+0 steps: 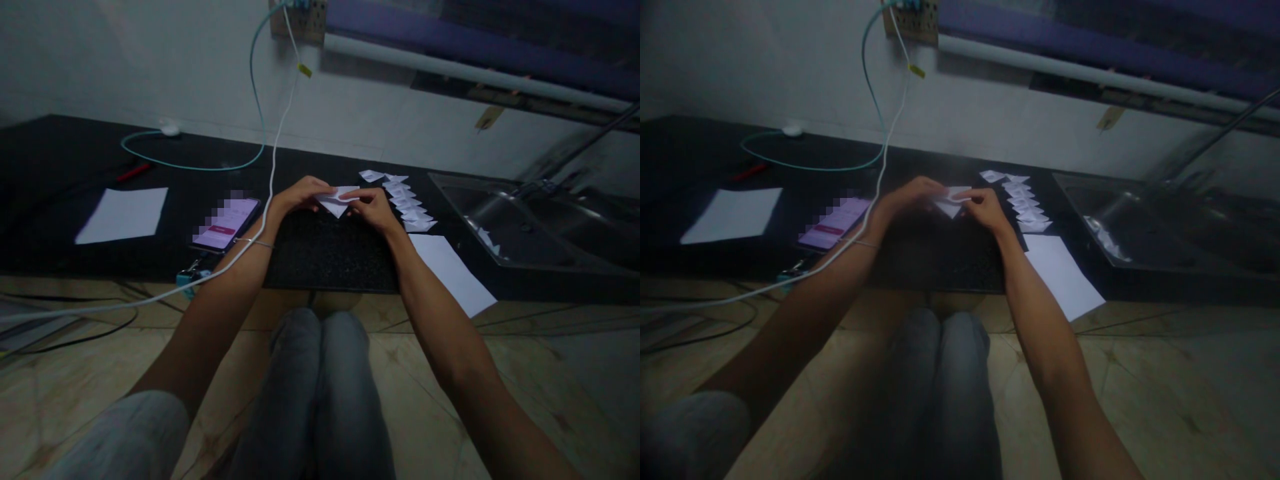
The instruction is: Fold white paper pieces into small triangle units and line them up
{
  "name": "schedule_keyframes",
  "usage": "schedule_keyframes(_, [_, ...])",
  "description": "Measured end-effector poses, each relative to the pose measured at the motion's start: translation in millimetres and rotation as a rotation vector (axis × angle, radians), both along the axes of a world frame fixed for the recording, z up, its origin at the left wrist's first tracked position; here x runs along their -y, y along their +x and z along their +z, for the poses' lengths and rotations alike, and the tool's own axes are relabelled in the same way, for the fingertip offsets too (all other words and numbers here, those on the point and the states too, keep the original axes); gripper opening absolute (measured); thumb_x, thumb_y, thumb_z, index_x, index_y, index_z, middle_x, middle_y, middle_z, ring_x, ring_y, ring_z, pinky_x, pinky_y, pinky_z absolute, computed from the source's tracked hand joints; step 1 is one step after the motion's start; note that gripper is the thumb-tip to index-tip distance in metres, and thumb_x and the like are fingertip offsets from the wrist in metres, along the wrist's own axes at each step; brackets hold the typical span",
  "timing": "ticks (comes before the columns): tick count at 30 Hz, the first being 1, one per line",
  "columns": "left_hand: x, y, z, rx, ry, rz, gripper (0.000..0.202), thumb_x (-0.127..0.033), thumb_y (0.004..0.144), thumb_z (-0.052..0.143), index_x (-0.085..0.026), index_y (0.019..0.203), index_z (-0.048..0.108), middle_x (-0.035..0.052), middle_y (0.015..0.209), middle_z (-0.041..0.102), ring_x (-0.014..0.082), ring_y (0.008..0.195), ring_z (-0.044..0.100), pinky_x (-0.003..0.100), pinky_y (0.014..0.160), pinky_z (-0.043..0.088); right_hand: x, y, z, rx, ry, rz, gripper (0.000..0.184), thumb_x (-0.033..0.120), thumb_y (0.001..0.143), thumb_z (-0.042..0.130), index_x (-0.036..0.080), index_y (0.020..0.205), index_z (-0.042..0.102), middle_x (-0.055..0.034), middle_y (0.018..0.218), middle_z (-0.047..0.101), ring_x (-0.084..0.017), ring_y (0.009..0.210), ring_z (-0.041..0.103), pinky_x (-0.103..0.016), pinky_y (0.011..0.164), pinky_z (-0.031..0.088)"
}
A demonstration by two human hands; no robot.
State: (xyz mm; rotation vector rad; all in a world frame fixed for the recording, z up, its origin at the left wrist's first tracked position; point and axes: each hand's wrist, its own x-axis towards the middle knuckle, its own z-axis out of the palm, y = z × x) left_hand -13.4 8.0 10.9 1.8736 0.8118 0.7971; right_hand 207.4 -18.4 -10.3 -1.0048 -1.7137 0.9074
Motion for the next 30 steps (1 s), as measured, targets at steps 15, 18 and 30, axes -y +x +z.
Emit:
schedule_keyframes(15, [3.8,4.2,-1.3,-0.086,0.04,-0.141,0.039,-0.042,0.09,0.062,-0.005,0.083,0.072,0.0102,0.064,0.069,0.0118,0.055,0.062,0.021,0.056,0.047,-6.6,3.4,1.2,-0.18,0.051,-0.152,0.024,0.042,0.068,0.079,0.025,0.086,0.075,-0.0037,0.094,0.073,-0.022,0.085,0.067,-0.042,0.077,0.059])
schedule_keyframes(18, [4.4,4.4,-1.2,-0.064,0.065,-0.141,0.037,-0.041,0.09,0.062,-0.006,0.079,0.071,0.0091,0.063,0.069,0.0114,0.054,0.062,0.02,0.056,0.047,-10.1,5.7,2.6,-0.214,0.021,-0.187,0.032,0.049,0.07,0.077,0.027,0.091,0.073,-0.0036,0.099,0.073,-0.022,0.089,0.067,-0.041,0.077,0.059])
schedule_keyframes(30, [6.5,14.7,-5.4,-0.105,0.101,-0.141,0.043,-0.05,0.088,0.066,-0.009,0.074,0.072,0.0097,0.064,0.071,0.0112,0.054,0.063,0.019,0.055,0.046,-3.4,-4.7,-4.1,-0.093,-0.11,-0.06,0.043,0.054,0.063,0.085,0.021,0.087,0.073,-0.0064,0.085,0.073,-0.02,0.077,0.066,-0.033,0.066,0.053])
